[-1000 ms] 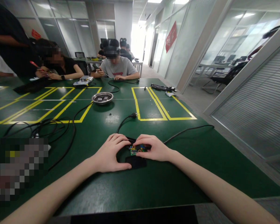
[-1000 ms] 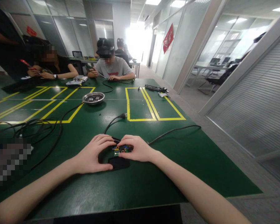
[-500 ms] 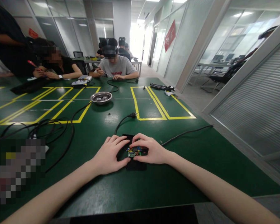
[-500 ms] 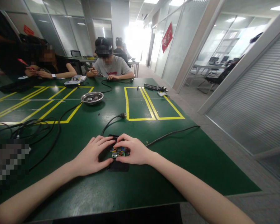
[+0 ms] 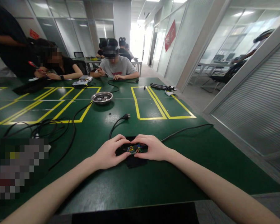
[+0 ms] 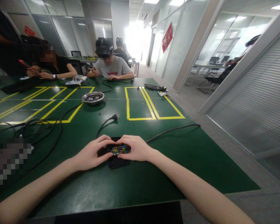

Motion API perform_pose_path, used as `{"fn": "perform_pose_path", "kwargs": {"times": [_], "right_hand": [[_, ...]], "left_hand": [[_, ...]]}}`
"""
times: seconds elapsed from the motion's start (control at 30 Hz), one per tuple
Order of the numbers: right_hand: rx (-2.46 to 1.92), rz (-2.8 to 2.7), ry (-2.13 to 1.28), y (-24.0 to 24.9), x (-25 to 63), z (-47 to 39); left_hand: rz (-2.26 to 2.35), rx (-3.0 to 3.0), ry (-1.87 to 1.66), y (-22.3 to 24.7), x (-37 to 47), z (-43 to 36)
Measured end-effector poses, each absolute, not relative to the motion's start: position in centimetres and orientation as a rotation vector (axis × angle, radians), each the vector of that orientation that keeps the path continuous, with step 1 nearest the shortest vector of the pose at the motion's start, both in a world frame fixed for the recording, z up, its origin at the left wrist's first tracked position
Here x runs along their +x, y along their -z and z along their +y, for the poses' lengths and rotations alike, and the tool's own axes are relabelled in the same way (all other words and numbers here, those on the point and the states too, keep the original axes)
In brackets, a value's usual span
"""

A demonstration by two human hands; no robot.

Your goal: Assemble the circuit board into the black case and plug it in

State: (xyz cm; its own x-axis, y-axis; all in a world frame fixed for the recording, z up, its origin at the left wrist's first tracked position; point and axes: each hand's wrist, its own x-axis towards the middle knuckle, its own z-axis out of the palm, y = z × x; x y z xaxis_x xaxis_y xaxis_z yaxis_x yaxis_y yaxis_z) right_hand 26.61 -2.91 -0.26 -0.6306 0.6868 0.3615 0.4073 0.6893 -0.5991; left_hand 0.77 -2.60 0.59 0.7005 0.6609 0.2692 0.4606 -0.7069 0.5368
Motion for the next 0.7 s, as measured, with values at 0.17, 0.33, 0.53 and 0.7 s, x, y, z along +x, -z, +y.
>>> {"fn": "perform_pose_path", "kwargs": {"times": [0.17,0.33,0.53,0.7], "right_hand": [[-0.862,-2.341,-0.518,0.7,26.8,-2.6],[-0.909,-2.334,-0.454,0.9,26.4,-2.7],[-1.0,-2.333,-0.45,0.8,26.0,-2.9],[-1.064,-2.318,-0.427,1.0,25.7,-2.8]], "left_hand": [[0.893,2.542,-0.654,-0.5,0.7,-2.3],[0.928,2.59,-0.623,-0.6,0.7,-2.2],[1.083,2.649,-0.602,-0.3,0.6,-1.5],[1.149,2.638,-0.574,-0.3,0.5,-1.2]]}}
